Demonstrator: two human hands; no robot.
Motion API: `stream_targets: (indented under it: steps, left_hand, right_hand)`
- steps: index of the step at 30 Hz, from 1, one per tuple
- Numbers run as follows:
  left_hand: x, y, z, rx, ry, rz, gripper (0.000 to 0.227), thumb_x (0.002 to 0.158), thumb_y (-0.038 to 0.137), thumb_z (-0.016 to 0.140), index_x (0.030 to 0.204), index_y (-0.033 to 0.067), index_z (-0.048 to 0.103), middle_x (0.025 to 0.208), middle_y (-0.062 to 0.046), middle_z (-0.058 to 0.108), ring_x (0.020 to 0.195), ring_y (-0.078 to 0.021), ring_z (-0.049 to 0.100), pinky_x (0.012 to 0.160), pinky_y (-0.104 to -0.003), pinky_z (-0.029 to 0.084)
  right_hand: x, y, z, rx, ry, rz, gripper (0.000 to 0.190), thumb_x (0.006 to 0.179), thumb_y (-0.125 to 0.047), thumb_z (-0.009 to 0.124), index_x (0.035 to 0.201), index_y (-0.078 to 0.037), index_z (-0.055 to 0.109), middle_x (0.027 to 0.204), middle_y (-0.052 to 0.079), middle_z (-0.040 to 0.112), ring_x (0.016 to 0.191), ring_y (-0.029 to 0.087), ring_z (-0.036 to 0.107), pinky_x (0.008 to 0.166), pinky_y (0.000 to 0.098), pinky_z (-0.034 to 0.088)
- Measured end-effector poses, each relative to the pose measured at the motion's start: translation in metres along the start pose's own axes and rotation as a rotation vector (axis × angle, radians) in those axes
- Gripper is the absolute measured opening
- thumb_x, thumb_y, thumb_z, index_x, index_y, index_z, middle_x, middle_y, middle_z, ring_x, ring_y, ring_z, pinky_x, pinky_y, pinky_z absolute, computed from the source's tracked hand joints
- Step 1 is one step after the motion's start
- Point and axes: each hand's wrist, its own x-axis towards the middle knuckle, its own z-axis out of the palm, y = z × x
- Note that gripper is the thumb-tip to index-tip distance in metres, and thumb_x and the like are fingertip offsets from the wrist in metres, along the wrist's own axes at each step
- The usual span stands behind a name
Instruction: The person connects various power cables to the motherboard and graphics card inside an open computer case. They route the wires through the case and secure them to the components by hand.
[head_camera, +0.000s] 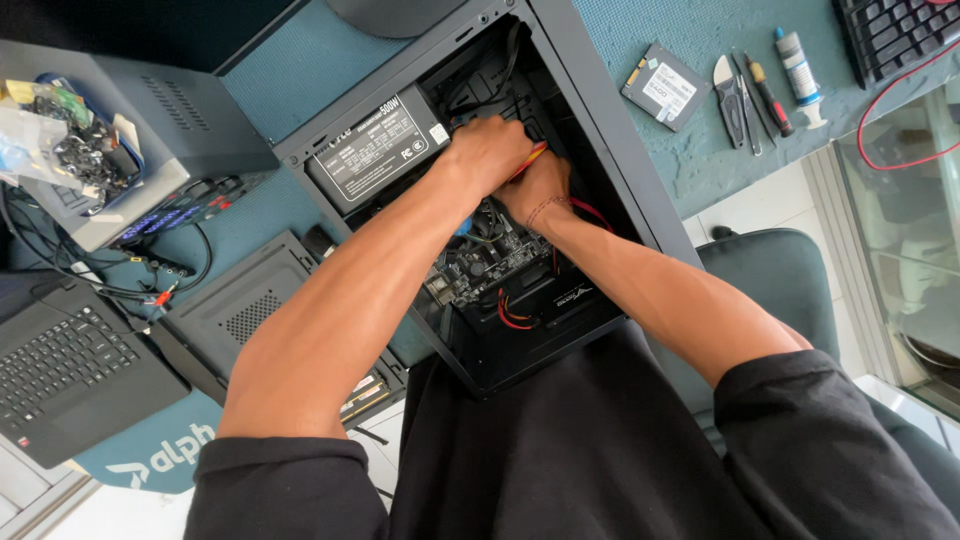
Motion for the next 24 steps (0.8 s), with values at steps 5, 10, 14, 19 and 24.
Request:
stream_targets:
  steps: [5, 10, 14, 19, 24]
  left_hand:
    - [-0.004, 0.003, 0.0, -0.006, 0.073, 0.001, 0.039, 0.089, 0.02, 0.036, 0.101, 0.0021, 0.069, 0.1, -0.019, 0.068, 0.098, -0.0428, 0.064, 0.082, -0.055, 0.053]
    - [-0.011, -0.009, 0.032, 0.318, 0.415, 0.222, 0.023, 0.082, 0.005, 0.051, 0.076, 0.0077, 0.074, 0.074, -0.011, 0.068, 0.073, -0.0333, 0.069, 0.057, -0.046, 0.057]
    - [-0.076, -0.003, 0.028, 0.153, 0.478, 0.083, 0.036, 0.087, 0.023, 0.042, 0.099, -0.0056, 0.06, 0.095, -0.022, 0.062, 0.096, -0.0452, 0.062, 0.072, -0.055, 0.051]
    - [-0.148, 0.031, 0.017, 0.391, 0.665, 0.16, 0.031, 0.085, 0.009, 0.049, 0.102, -0.0082, 0.067, 0.112, -0.03, 0.061, 0.117, -0.0466, 0.051, 0.09, -0.06, 0.038]
    - [-0.165, 0.071, -0.003, 0.65, -0.101, -0.096, 0.054, 0.103, 0.037, 0.032, 0.141, 0.001, 0.042, 0.152, -0.021, 0.031, 0.145, -0.0337, 0.019, 0.118, -0.05, 0.011]
  right_hand:
    - [-0.012, -0.004, -0.006, 0.023, 0.017, 0.015, 0.036, 0.071, -0.029, 0.075, 0.096, -0.004, 0.071, 0.097, 0.015, 0.071, 0.1, 0.032, 0.066, 0.078, 0.0401, 0.056]
    - [0.004, 0.009, 0.004, -0.005, 0.04, 0.003, 0.033, 0.073, -0.032, 0.072, 0.096, -0.009, 0.071, 0.093, 0.009, 0.071, 0.1, 0.027, 0.066, 0.079, 0.0399, 0.057]
    - [0.002, 0.002, 0.005, -0.001, 0.097, -0.013, 0.029, 0.077, -0.028, 0.067, 0.096, -0.007, 0.072, 0.093, 0.012, 0.071, 0.1, 0.03, 0.066, 0.08, 0.04, 0.057]
    - [-0.014, -0.012, -0.007, -0.131, 0.112, -0.079, 0.028, 0.075, -0.031, 0.072, 0.089, -0.007, 0.072, 0.088, 0.01, 0.072, 0.097, 0.027, 0.067, 0.078, 0.0381, 0.057]
    - [-0.01, -0.014, -0.006, -0.256, 0.139, -0.113, 0.032, 0.075, -0.03, 0.073, 0.088, -0.001, 0.072, 0.086, 0.015, 0.071, 0.092, 0.03, 0.068, 0.073, 0.04, 0.057]
